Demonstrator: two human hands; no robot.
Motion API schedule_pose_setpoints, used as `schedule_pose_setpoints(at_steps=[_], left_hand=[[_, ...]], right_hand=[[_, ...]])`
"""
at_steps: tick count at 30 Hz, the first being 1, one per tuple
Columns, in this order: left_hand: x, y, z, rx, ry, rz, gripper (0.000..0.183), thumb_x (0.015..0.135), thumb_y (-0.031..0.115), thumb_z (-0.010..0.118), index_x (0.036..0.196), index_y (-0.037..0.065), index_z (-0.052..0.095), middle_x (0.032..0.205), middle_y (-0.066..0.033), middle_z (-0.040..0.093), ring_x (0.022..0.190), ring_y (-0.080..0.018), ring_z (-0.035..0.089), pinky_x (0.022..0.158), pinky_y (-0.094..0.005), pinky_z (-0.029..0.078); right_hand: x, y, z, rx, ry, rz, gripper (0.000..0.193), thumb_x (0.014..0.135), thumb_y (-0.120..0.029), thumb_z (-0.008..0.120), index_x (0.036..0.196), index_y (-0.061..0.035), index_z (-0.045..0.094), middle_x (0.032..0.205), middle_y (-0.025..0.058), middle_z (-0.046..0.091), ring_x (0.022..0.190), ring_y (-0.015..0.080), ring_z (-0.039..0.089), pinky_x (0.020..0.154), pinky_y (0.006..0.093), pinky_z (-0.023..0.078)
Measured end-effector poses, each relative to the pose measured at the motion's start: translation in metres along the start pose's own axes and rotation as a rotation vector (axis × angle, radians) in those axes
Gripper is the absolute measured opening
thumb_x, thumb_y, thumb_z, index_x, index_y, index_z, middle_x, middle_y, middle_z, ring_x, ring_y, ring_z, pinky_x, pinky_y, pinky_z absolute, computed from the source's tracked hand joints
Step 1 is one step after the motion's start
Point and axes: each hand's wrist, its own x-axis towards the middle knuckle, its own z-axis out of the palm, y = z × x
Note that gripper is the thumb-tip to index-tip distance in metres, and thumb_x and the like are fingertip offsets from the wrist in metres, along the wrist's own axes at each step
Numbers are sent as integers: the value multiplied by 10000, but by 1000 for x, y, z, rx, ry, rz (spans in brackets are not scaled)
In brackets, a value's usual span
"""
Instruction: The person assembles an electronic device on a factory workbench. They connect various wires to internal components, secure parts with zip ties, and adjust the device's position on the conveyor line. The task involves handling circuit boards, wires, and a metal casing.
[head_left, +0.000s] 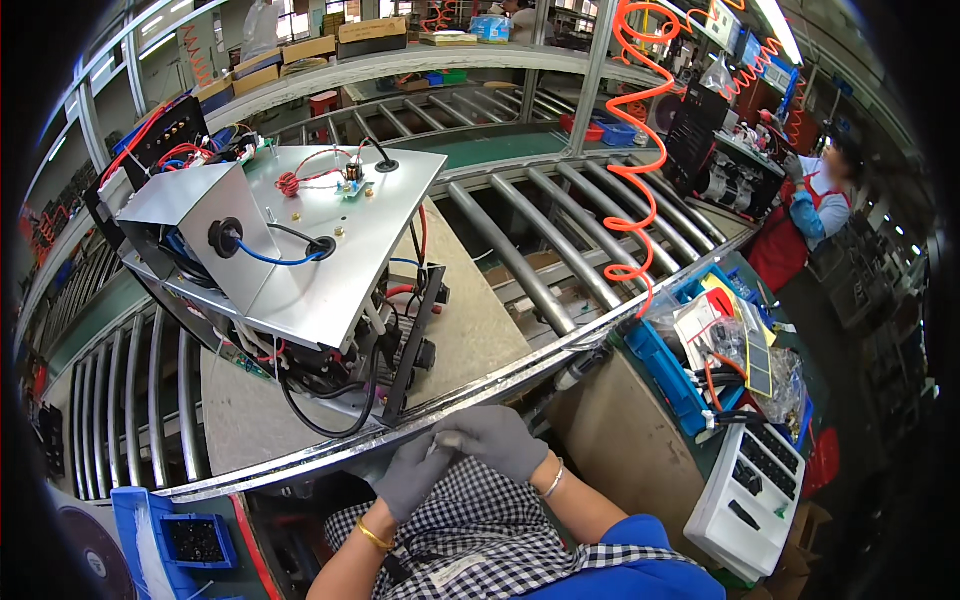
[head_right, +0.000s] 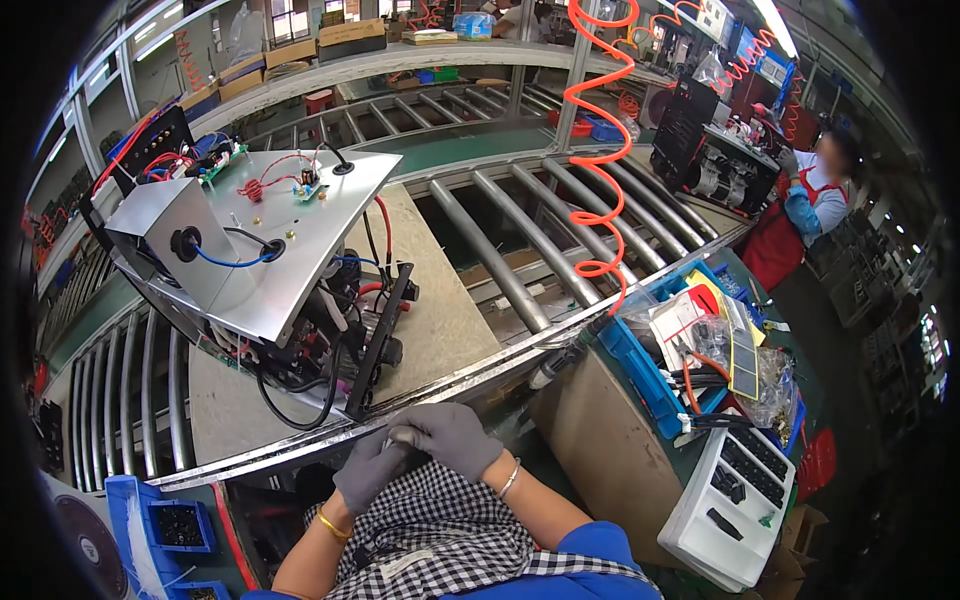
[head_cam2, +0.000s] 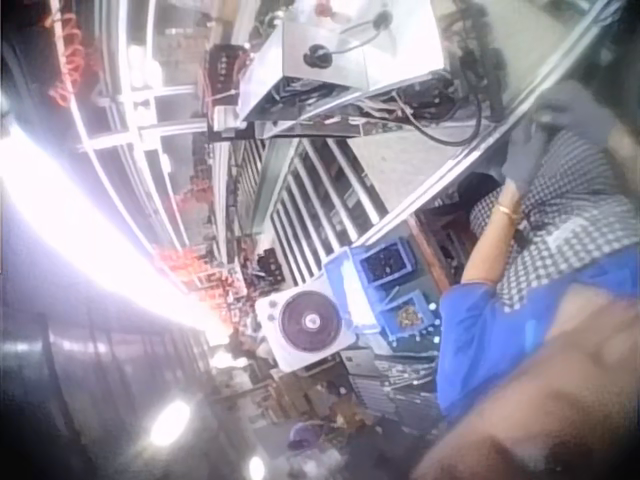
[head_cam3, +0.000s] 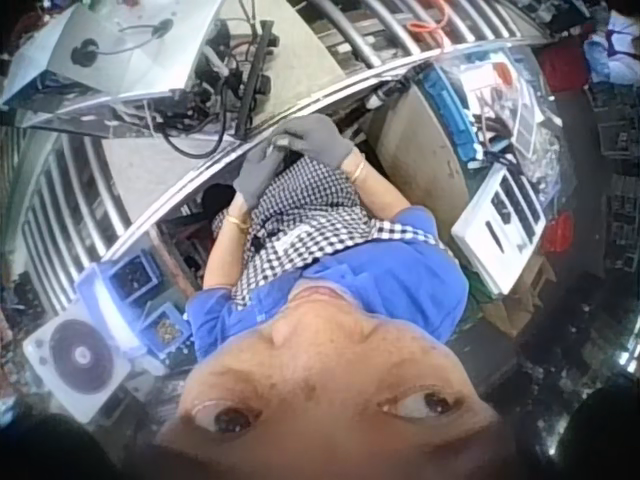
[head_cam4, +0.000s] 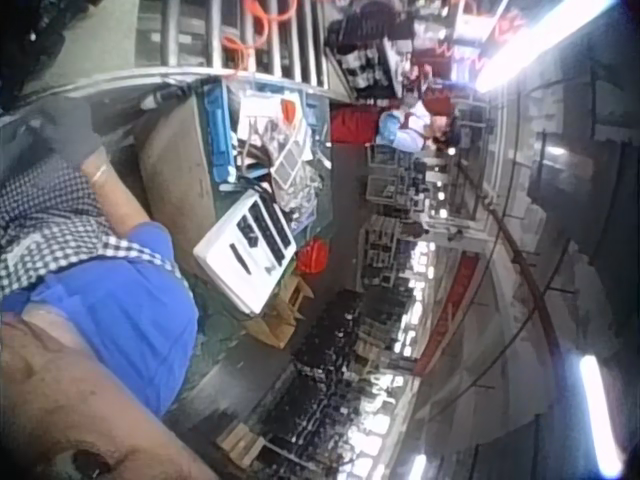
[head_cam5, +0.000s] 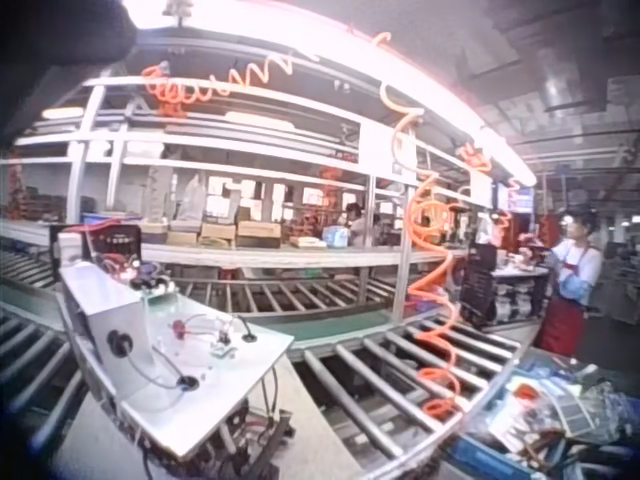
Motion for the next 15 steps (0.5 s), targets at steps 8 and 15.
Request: schedule_pose_setpoints(at_steps=[8, 15], left_hand=[[-3, 6, -3, -180, -23, -119, 223, 1001, 198, 530, 1126, 30, 606, 749, 52, 458, 624, -45, 390, 550, -220, 328], [-15, 11, -26, -314, 271, -122, 325, 1020, 263, 499, 1226, 24, 580, 617, 70, 372, 500, -37, 315, 451, -227, 251]], right_hand=[[0, 9, 6, -19, 187, 50, 276, 952, -342, 646, 1046, -88, 695, 884, 131, 710, 795, 305, 703, 693, 378, 549], [0, 9, -33, 562, 635, 329, 271, 1007, -230, 620, 1120, 14, 659, 903, 65, 702, 650, 100, 652, 509, 214, 478]])
